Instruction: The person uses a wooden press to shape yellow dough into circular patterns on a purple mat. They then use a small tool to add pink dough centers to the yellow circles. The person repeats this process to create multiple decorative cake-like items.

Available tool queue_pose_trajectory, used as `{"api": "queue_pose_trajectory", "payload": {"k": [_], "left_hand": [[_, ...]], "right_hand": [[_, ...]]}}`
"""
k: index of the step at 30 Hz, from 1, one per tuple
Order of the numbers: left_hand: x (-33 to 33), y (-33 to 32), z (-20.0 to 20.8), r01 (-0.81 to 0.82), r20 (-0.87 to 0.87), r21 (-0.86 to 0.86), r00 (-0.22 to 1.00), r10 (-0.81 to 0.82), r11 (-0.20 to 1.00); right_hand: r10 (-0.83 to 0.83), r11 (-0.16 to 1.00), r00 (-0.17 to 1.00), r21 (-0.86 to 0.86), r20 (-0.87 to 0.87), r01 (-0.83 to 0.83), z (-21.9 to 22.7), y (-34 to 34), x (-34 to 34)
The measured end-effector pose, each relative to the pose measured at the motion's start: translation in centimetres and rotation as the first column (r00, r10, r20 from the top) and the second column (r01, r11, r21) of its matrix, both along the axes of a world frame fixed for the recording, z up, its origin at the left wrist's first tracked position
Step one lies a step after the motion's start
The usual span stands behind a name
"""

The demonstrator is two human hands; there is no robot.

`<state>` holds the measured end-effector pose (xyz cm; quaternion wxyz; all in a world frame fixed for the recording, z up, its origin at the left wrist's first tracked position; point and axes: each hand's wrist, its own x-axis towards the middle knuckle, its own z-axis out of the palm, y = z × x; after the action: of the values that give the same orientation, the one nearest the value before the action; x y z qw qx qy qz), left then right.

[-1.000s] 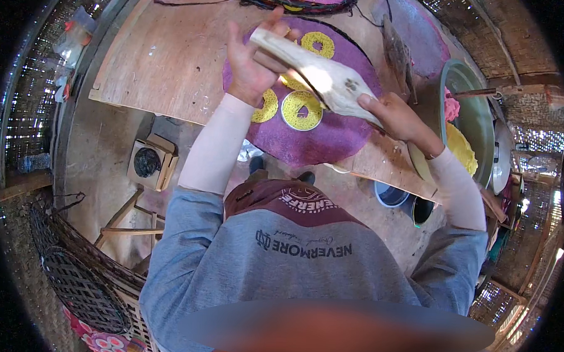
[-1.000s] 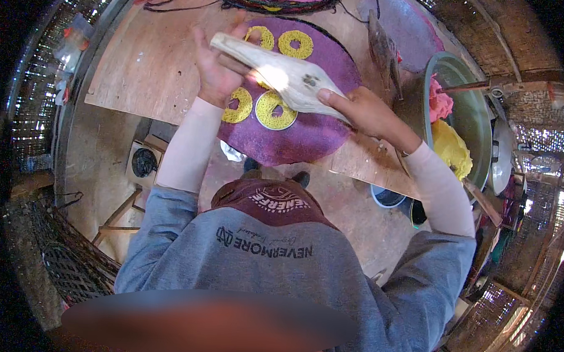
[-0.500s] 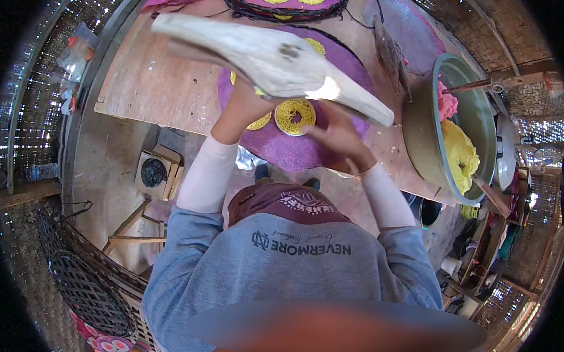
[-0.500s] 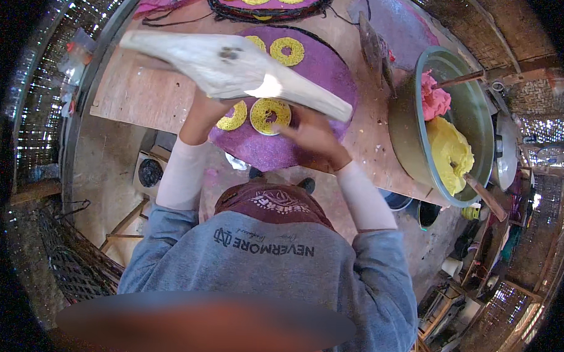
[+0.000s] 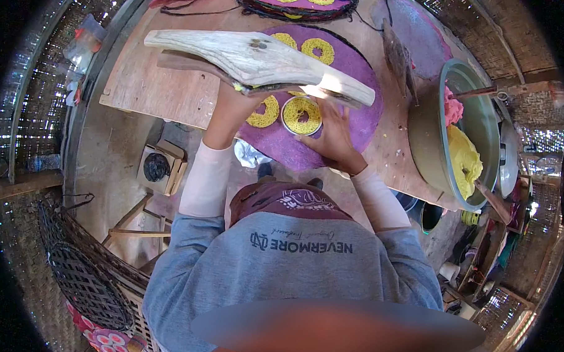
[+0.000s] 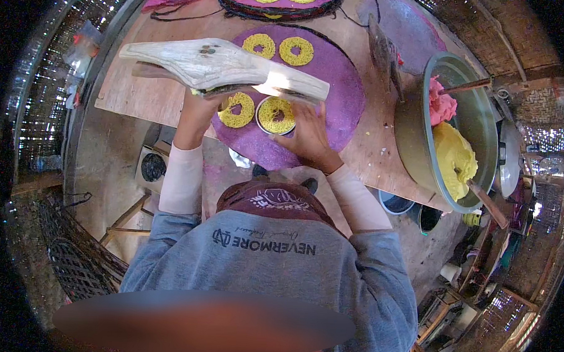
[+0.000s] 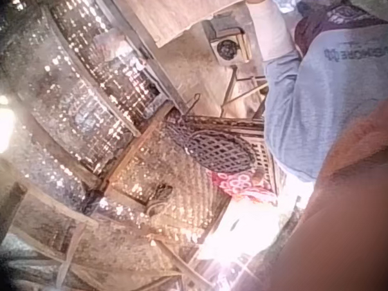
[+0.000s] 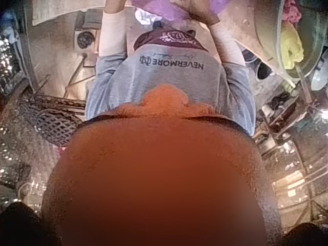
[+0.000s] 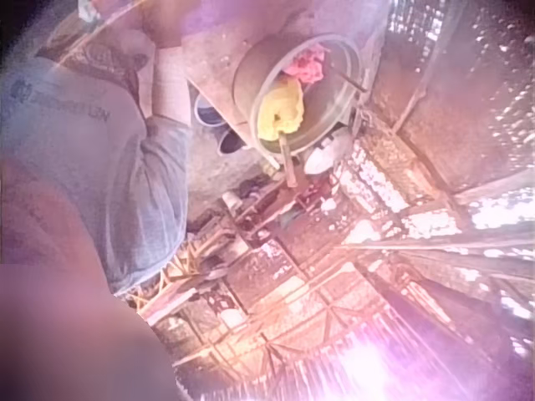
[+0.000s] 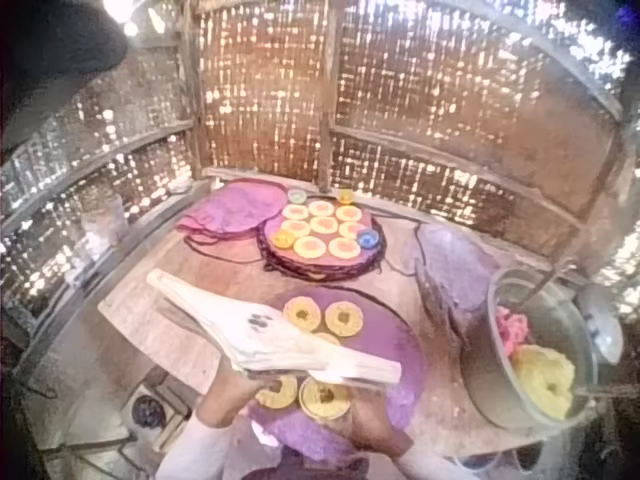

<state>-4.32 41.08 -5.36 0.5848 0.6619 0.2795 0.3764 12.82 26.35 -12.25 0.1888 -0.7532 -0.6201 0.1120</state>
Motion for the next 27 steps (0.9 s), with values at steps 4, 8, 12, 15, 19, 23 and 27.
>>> {"api": "queue_pose_trajectory", "payload": {"k": [4,8,12,15,19,23,27], "left_hand": [[-0.3,0.5,-0.5,0.008,0.069,0.031,0.998,-0.01,0.999],[-0.7,0.2,0.1,-0.017,0.175,-0.155,0.984,0.044,0.988],[-1.1,0.4,0.5,-0.058,0.138,-0.243,0.986,0.093,0.968],[-1.6,0.8,-0.1,-0.089,0.114,-0.25,0.986,0.12,0.964],[-1.8,0.9,0.0,-0.075,0.152,-0.271,0.981,0.119,0.96],[-2.1,1.1,0.1,-0.064,0.149,-0.272,0.983,0.108,0.96],[-2.3,1.3,-0.2,-0.033,0.165,-0.287,0.983,0.083,0.957]], "right_hand": [[0.024,0.993,0.996,0.118,-0.085,-0.014,3.4,-0.6,-1.1],[0.111,0.976,0.984,0.2,-0.137,-0.082,3.0,-3.4,-4.2],[0.021,0.989,0.997,0.146,-0.068,-0.011,2.2,-4.4,-7.0],[-0.047,0.985,0.998,0.163,-0.03,0.051,1.8,-4.2,-7.7],[-0.112,0.981,0.993,0.161,0.024,0.107,1.4,-4.5,-8.7],[-0.174,0.969,0.983,0.191,0.063,0.159,0.3,-4.4,-9.3],[-0.207,0.963,0.977,0.185,0.05,0.194,0.5,-3.9,-10.1]]}}
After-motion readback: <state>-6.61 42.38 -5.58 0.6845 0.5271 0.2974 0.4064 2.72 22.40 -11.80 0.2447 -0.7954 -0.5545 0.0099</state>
